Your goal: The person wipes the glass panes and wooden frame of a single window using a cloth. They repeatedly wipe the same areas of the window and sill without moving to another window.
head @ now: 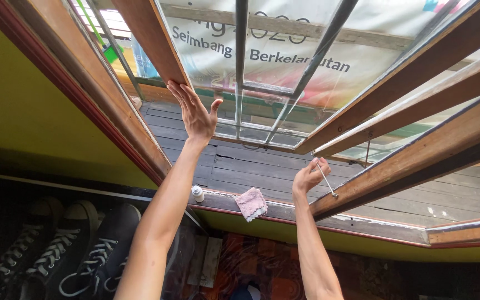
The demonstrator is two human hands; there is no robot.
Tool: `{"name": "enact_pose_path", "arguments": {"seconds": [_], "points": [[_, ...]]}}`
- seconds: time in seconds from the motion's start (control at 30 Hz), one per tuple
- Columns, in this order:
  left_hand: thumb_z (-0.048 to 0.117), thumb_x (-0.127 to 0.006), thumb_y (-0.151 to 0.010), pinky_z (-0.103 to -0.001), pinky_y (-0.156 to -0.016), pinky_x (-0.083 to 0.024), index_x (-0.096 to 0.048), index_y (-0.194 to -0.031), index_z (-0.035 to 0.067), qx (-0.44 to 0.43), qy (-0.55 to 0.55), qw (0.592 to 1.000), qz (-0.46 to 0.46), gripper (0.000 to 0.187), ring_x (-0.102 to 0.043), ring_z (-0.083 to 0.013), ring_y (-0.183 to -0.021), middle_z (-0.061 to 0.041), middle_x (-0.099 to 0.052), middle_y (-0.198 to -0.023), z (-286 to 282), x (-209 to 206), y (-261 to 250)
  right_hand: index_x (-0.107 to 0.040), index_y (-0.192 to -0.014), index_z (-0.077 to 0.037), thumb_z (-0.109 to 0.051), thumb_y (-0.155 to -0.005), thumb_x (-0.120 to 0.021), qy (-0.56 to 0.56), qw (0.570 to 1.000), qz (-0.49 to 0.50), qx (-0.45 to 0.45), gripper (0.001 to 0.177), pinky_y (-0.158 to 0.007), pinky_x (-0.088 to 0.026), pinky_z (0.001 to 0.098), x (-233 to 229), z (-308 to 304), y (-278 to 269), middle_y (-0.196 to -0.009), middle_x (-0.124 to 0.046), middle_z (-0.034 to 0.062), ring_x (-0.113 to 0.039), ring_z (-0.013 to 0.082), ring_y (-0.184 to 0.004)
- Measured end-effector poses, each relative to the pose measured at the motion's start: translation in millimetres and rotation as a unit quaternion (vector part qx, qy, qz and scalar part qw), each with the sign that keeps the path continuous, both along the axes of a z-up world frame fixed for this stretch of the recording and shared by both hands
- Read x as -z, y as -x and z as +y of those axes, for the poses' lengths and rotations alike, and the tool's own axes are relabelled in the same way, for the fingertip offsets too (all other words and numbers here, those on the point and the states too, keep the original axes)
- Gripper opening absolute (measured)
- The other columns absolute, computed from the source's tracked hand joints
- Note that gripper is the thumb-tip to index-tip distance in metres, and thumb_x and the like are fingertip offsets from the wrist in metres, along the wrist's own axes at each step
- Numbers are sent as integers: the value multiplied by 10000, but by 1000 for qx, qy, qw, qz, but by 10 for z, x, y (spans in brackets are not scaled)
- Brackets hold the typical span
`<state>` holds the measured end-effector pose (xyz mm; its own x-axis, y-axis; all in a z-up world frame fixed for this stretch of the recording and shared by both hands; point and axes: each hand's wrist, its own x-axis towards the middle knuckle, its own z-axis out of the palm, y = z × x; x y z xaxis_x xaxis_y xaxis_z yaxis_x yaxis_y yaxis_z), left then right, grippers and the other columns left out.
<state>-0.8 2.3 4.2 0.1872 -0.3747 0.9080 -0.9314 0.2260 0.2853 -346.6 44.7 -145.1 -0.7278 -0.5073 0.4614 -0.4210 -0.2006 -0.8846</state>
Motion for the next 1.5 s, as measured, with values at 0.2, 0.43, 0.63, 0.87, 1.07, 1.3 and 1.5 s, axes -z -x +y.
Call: {"name": "enact_pose_path", "arguments": {"seconds": [0.2, 0.43, 0.63, 0.87, 1.07, 1.3, 1.5], "points": [[531, -710, -954, -601, -1219, -157, -32, -1599, -77, -6, -9, 1000, 12, 1117, 3, -573, -1477, -413, 41, -1600, 51, -120, 42, -562, -1074, 21, -137, -1093, -514, 57, 995, -79, -19, 166, -508, -552, 274, -142, -247, -64, -1132, -664, 212, -718, 264, -862], [496, -692, -973, -593, -1215, -180, -134, -1585, -98, -72, -14, 997, -31, 1020, -99, -537, -1492, -402, -70, -1604, 130, -282, 18, -597, -1064, -27, -142, -1085, -544, 65, 995, -76, -10, 129, -534, -541, 289, -451, -221, -127, -1153, -710, 159, -729, 247, -866], [522, -634, -987, -579, -1203, -223, -298, -1530, -119, -98, -12, 992, -79, 905, -242, -516, -1469, -398, -223, -1567, 153, -388, -34, -675, -1104, -66, -175, -1079, -598, 123, 987, -94, -49, 136, -588, -534, 182, -819, -234, -193, -1135, -730, 100, -710, 147, -857], [489, -574, -1016, -564, -1175, -308, -338, -1494, -148, -117, 16, 989, -89, 831, -313, -540, -1427, -426, -275, -1528, 161, -350, -28, -712, -1133, 16, -156, -1075, -631, 217, 973, -52, -56, 198, -633, -595, 211, -878, -408, -87, -1092, -711, 138, -750, 184, -871], [439, -565, -1030, -554, -1177, -310, -341, -1492, -152, -98, 31, 992, -79, 783, -318, -544, -1423, -429, -283, -1523, 170, -388, -39, -696, -1137, 90, -99, -1065, -633, 274, 959, -39, -61, 211, -769, -636, 281, -1020, -425, -83, -1035, -678, 181, -757, 260, -907], [363, -574, -1042, -550, -1185, -303, -340, -1493, -152, -89, 20, 993, -70, 723, -303, -535, -1434, -435, -272, -1523, 176, -376, -31, -688, -1140, 122, -45, -1054, -633, 302, 950, -29, -69, 195, -793, -641, 298, -1114, -423, -81, -1020, -639, 181, -758, 282, -907], [286, -592, -1037, -555, -1187, -297, -337, -1484, -168, -77, 30, 994, -65, 686, -288, -553, -1430, -447, -259, -1520, 161, -340, -40, -692, -1142, 129, -41, -1049, -644, 309, 948, -40, -70, 199, -767, -656, 296, -1226, -392, -92, -994, -632, 177, -761, 279, -880]]}}
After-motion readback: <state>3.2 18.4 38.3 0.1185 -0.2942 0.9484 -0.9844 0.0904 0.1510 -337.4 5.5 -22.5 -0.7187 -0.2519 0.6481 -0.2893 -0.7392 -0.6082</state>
